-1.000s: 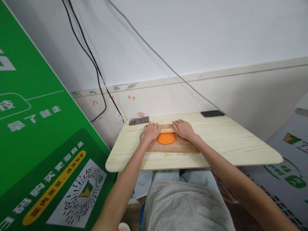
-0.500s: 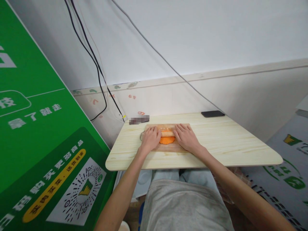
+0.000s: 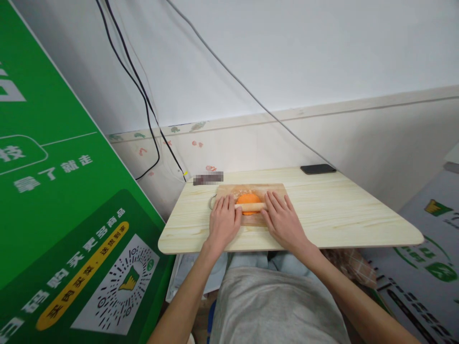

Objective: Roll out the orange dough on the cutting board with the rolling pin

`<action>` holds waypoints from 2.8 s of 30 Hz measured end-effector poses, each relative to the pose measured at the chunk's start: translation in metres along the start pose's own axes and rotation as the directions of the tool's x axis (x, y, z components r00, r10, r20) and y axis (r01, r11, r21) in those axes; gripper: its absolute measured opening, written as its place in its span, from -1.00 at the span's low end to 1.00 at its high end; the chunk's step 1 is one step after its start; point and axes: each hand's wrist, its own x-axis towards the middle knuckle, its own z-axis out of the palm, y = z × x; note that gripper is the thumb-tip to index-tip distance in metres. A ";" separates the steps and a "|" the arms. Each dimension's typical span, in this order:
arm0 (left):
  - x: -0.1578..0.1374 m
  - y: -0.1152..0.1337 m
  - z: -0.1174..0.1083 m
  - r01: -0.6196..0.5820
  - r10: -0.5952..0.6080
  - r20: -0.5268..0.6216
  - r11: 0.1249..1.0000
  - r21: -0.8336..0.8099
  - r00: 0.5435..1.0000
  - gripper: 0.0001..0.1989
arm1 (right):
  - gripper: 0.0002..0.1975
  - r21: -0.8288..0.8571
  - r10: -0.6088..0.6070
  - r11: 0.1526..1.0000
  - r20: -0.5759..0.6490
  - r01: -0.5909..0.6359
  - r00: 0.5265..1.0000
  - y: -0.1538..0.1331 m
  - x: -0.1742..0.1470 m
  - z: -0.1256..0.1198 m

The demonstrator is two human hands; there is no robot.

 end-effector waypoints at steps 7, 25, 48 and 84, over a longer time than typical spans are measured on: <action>-0.005 0.001 -0.001 -0.009 0.007 -0.036 0.999 -0.051 0.999 -0.51 | -0.36 0.016 0.001 1.000 -0.044 0.000 0.999 -0.003 -0.007 0.000; 0.014 -0.005 0.009 0.034 -0.031 0.050 0.998 -0.052 0.998 -0.43 | -0.35 -0.002 0.029 1.000 0.068 -0.029 0.997 0.004 0.013 0.000; 0.091 -0.026 0.040 0.149 -0.130 0.131 0.978 -0.145 0.983 -0.67 | -0.64 0.130 -0.025 0.992 0.183 0.001 0.983 0.038 0.077 0.009; 0.082 -0.023 0.035 -0.105 0.305 0.170 0.709 -0.698 0.937 -0.36 | -0.61 0.384 0.343 0.836 0.189 -0.391 0.920 0.049 0.078 0.018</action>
